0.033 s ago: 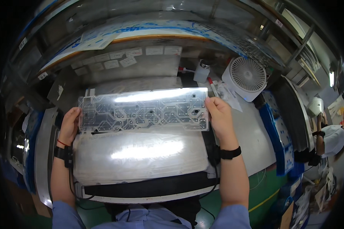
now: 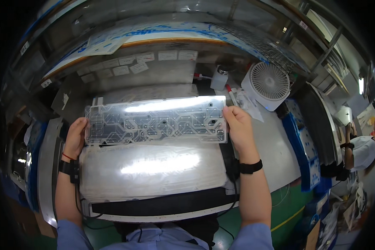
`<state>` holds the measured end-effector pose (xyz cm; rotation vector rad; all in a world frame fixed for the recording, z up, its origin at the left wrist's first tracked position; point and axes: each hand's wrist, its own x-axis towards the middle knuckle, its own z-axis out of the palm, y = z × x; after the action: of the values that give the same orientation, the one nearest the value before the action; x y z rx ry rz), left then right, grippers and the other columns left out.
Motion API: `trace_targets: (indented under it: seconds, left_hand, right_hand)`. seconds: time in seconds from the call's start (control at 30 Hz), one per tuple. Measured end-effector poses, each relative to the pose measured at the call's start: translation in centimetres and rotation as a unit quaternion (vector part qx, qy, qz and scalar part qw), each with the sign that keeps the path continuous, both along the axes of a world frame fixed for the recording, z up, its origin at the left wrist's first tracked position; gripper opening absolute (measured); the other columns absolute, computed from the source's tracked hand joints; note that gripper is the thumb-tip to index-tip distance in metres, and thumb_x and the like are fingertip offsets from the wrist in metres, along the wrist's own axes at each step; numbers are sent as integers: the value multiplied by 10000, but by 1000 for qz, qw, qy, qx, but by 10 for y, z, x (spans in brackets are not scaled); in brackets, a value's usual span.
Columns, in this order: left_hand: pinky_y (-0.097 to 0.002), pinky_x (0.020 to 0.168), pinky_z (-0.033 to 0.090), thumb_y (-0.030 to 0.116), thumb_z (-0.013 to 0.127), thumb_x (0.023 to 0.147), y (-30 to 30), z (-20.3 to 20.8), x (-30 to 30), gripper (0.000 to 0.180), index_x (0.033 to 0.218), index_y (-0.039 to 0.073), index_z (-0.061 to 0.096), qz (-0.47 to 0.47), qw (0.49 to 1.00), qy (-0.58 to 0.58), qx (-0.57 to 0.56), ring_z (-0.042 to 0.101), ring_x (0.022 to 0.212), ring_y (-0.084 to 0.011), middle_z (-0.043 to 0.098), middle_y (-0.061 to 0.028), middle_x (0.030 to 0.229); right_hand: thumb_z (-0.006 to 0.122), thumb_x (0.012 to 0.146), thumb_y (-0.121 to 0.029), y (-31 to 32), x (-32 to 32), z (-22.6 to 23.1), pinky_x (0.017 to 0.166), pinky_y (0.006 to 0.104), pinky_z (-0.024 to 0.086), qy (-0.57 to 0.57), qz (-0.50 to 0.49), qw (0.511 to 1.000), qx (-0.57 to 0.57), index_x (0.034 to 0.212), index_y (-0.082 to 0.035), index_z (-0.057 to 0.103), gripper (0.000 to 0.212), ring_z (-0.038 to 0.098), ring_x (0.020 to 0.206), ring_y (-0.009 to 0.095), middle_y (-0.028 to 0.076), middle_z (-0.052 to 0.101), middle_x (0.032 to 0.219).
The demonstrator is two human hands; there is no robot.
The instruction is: Inspecting and positioning a flexible keyboard membrane circuit.
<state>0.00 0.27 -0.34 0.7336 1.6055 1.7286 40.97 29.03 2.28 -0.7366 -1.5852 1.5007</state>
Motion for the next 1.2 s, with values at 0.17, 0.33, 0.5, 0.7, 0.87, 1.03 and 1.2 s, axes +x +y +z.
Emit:
trace_targets:
  seconds: [0.17,0.33,0.5,0.7,0.87,1.03,1.2]
  left_hand:
    - [-184,635,422,195,507,976,0,6,2,167,1007,45,572,-32,999,-3,5,507,686,-39,602,9,863]
    - [-174,628,410,203,502,982,0,-6,-6,170,1023,52,569,6,999,-9,33,510,697,-37,600,7,868]
    - [-179,653,418,213,497,984,0,-5,-4,169,1009,64,572,-17,999,-13,31,528,744,-44,596,14,882]
    - [-180,614,388,222,481,991,2,6,7,186,1006,61,574,21,998,-16,54,482,678,-33,526,49,778]
    - [-177,495,290,239,481,994,6,-2,-2,189,1015,69,562,-7,998,-35,46,338,531,-15,366,86,649]
    - [-173,443,274,294,518,976,-4,-20,-19,165,1010,139,563,12,995,-24,96,366,491,-12,484,74,683]
    - [-214,735,410,368,472,989,-14,-38,-52,345,1152,80,572,10,987,-101,126,531,944,-76,575,4,1064]
  right_hand:
    - [544,963,-239,0,2,-1,524,186,347,-10,-2,1000,-1,828,-58,605,234,449,559,27,-43,555,668]
    - [563,950,-197,-1,2,1,535,184,374,-16,43,999,-13,904,-36,617,176,482,578,32,-34,574,686]
    - [583,934,-170,-1,2,2,531,185,382,-11,34,999,-14,917,-26,617,149,495,579,32,-27,581,690]
    - [595,925,-156,3,-2,5,470,173,322,-5,18,1000,7,904,-24,616,135,426,513,10,-56,546,638]
    - [575,937,-147,7,11,-12,460,186,334,46,16,999,-20,913,-36,613,119,445,512,22,-36,560,644]
    - [558,947,-199,6,4,0,479,186,404,7,25,1000,0,949,-41,590,161,541,503,71,24,608,669]
    - [564,942,-183,3,-1,6,487,199,409,82,24,991,-100,907,-29,569,158,542,521,61,21,608,677]
